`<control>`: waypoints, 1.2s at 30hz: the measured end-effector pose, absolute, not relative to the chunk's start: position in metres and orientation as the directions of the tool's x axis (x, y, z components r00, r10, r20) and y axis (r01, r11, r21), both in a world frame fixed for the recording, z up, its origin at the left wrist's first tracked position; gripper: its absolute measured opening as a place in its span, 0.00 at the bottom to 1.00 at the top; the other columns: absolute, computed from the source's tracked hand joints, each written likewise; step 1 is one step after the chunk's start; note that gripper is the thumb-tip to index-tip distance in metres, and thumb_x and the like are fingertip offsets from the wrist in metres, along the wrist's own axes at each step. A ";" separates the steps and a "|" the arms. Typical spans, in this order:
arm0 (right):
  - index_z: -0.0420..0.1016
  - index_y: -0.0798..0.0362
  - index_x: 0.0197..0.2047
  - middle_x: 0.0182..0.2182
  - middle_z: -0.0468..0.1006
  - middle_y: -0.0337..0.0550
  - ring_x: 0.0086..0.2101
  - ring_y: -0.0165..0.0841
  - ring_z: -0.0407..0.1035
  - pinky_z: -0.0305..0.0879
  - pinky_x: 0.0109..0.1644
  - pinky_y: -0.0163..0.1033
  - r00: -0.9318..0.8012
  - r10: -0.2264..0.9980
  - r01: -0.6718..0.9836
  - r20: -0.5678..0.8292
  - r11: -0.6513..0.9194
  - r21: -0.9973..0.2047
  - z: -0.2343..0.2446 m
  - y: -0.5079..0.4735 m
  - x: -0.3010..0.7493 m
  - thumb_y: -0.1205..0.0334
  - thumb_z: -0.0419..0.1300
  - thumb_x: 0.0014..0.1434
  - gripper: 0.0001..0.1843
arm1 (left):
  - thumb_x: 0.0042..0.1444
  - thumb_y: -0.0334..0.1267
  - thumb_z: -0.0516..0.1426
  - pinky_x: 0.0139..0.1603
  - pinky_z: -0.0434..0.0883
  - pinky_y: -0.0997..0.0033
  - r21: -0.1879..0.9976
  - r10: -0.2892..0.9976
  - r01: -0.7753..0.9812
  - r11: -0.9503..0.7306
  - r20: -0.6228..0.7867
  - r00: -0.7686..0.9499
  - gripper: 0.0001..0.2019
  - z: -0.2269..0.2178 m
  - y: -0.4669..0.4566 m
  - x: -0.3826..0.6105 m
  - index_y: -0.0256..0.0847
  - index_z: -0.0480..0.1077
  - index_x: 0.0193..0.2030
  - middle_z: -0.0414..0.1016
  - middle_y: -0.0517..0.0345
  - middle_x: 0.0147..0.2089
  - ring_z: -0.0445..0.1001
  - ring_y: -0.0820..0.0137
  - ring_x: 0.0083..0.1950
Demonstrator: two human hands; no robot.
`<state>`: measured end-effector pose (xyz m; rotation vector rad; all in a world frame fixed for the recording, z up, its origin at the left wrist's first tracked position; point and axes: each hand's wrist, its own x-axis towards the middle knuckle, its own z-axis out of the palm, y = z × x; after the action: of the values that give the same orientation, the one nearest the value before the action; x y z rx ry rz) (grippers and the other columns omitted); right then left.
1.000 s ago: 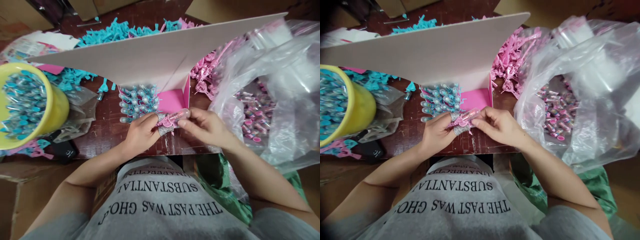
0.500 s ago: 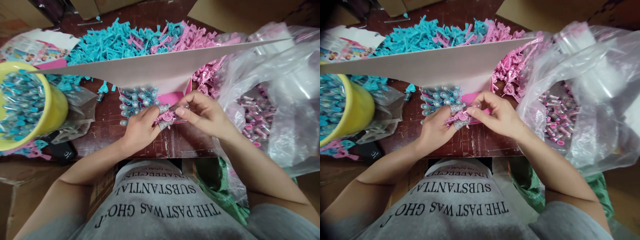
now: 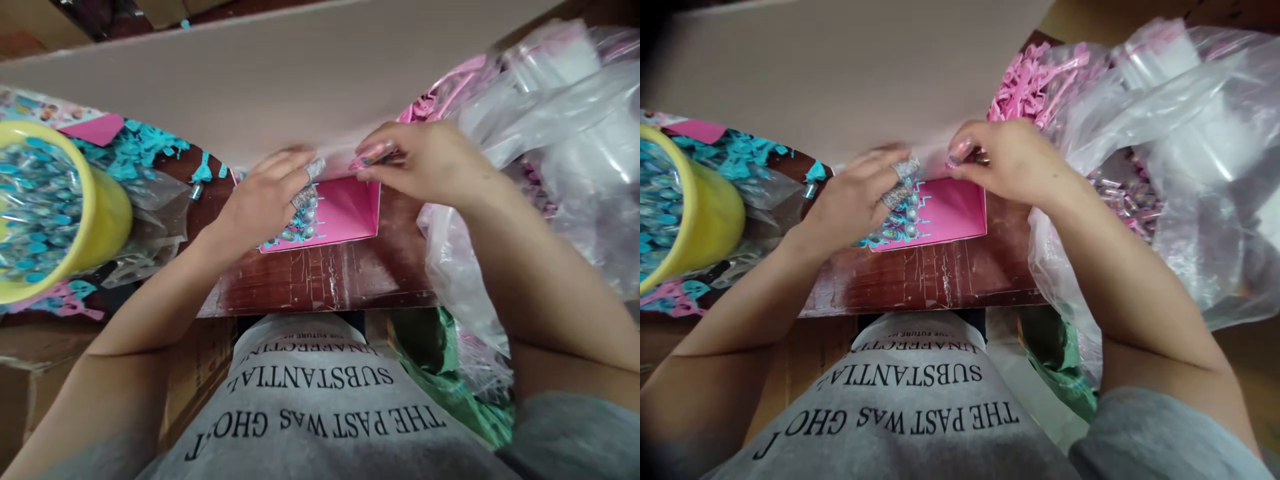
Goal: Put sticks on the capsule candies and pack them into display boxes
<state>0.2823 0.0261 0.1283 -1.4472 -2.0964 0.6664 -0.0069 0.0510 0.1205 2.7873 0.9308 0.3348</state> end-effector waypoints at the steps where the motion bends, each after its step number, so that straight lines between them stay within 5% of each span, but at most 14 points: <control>1: 0.84 0.46 0.51 0.48 0.87 0.45 0.48 0.45 0.80 0.74 0.53 0.49 -0.350 0.933 0.737 0.088 0.332 -0.589 0.124 0.035 0.279 0.48 0.68 0.67 0.14 | 0.75 0.37 0.49 0.81 0.63 0.48 0.228 0.604 0.573 -0.787 0.093 0.792 0.18 0.117 0.055 -0.007 0.39 0.73 0.65 0.70 0.49 0.76 0.66 0.57 0.78; 5: 0.84 0.46 0.52 0.46 0.87 0.43 0.47 0.44 0.80 0.71 0.51 0.46 -0.444 0.894 0.817 -0.062 0.375 -0.438 0.114 0.065 0.254 0.53 0.67 0.67 0.13 | 0.73 0.36 0.51 0.80 0.63 0.51 0.187 0.651 0.634 -0.750 0.038 0.758 0.16 0.107 0.056 -0.007 0.42 0.78 0.59 0.69 0.52 0.77 0.67 0.57 0.78; 10: 0.85 0.47 0.52 0.44 0.87 0.44 0.44 0.43 0.79 0.66 0.45 0.44 -0.421 0.884 0.898 -0.201 0.376 -0.227 0.122 0.077 0.242 0.55 0.67 0.67 0.12 | 0.75 0.40 0.50 0.79 0.64 0.49 0.243 0.701 0.669 -0.703 0.074 0.710 0.18 0.105 0.049 -0.010 0.44 0.76 0.63 0.70 0.52 0.76 0.69 0.56 0.76; 16: 0.83 0.47 0.49 0.44 0.86 0.41 0.43 0.40 0.79 0.67 0.45 0.41 -0.524 0.849 0.823 -0.066 0.486 -0.293 0.108 0.076 0.247 0.54 0.62 0.71 0.11 | 0.75 0.42 0.51 0.79 0.62 0.46 0.244 0.684 0.655 -0.715 0.052 0.728 0.16 0.101 0.052 -0.011 0.46 0.77 0.60 0.68 0.53 0.77 0.69 0.55 0.75; 22: 0.80 0.50 0.56 0.47 0.87 0.46 0.44 0.42 0.80 0.66 0.43 0.42 -0.464 0.868 0.886 -0.176 0.448 -0.122 0.117 0.075 0.230 0.54 0.61 0.73 0.14 | 0.72 0.37 0.54 0.82 0.53 0.37 0.209 0.619 0.604 -0.769 0.008 0.785 0.15 0.100 0.051 -0.011 0.47 0.77 0.61 0.64 0.51 0.79 0.63 0.51 0.79; 28: 0.73 0.59 0.63 0.59 0.80 0.62 0.57 0.54 0.74 0.71 0.46 0.50 -0.444 0.896 0.896 -0.001 0.444 0.004 0.127 0.045 0.219 0.57 0.45 0.80 0.22 | 0.73 0.35 0.51 0.81 0.59 0.47 0.302 0.650 0.610 -0.733 0.048 0.758 0.15 0.102 0.053 -0.017 0.44 0.80 0.52 0.71 0.52 0.74 0.70 0.58 0.73; 33: 0.78 0.56 0.56 0.56 0.82 0.55 0.60 0.48 0.70 0.73 0.44 0.44 -0.438 0.898 0.899 0.048 0.438 0.001 0.091 0.040 0.214 0.64 0.45 0.80 0.20 | 0.71 0.34 0.54 0.77 0.66 0.47 0.281 0.638 0.593 -0.755 0.101 0.764 0.12 0.107 0.055 -0.022 0.42 0.79 0.52 0.74 0.49 0.72 0.73 0.56 0.71; 36: 0.79 0.52 0.57 0.60 0.80 0.51 0.62 0.46 0.69 0.76 0.52 0.47 -0.414 0.898 0.902 0.147 0.426 -0.069 0.082 0.038 0.217 0.59 0.46 0.80 0.20 | 0.70 0.35 0.59 0.77 0.68 0.46 0.234 0.655 0.612 -0.756 0.271 0.705 0.12 0.124 0.035 -0.016 0.46 0.77 0.57 0.75 0.50 0.70 0.73 0.54 0.72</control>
<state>0.2168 0.0376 0.0819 -1.6008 -2.5132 -0.0319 -0.0159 0.0350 0.1245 2.7830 1.0389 0.5164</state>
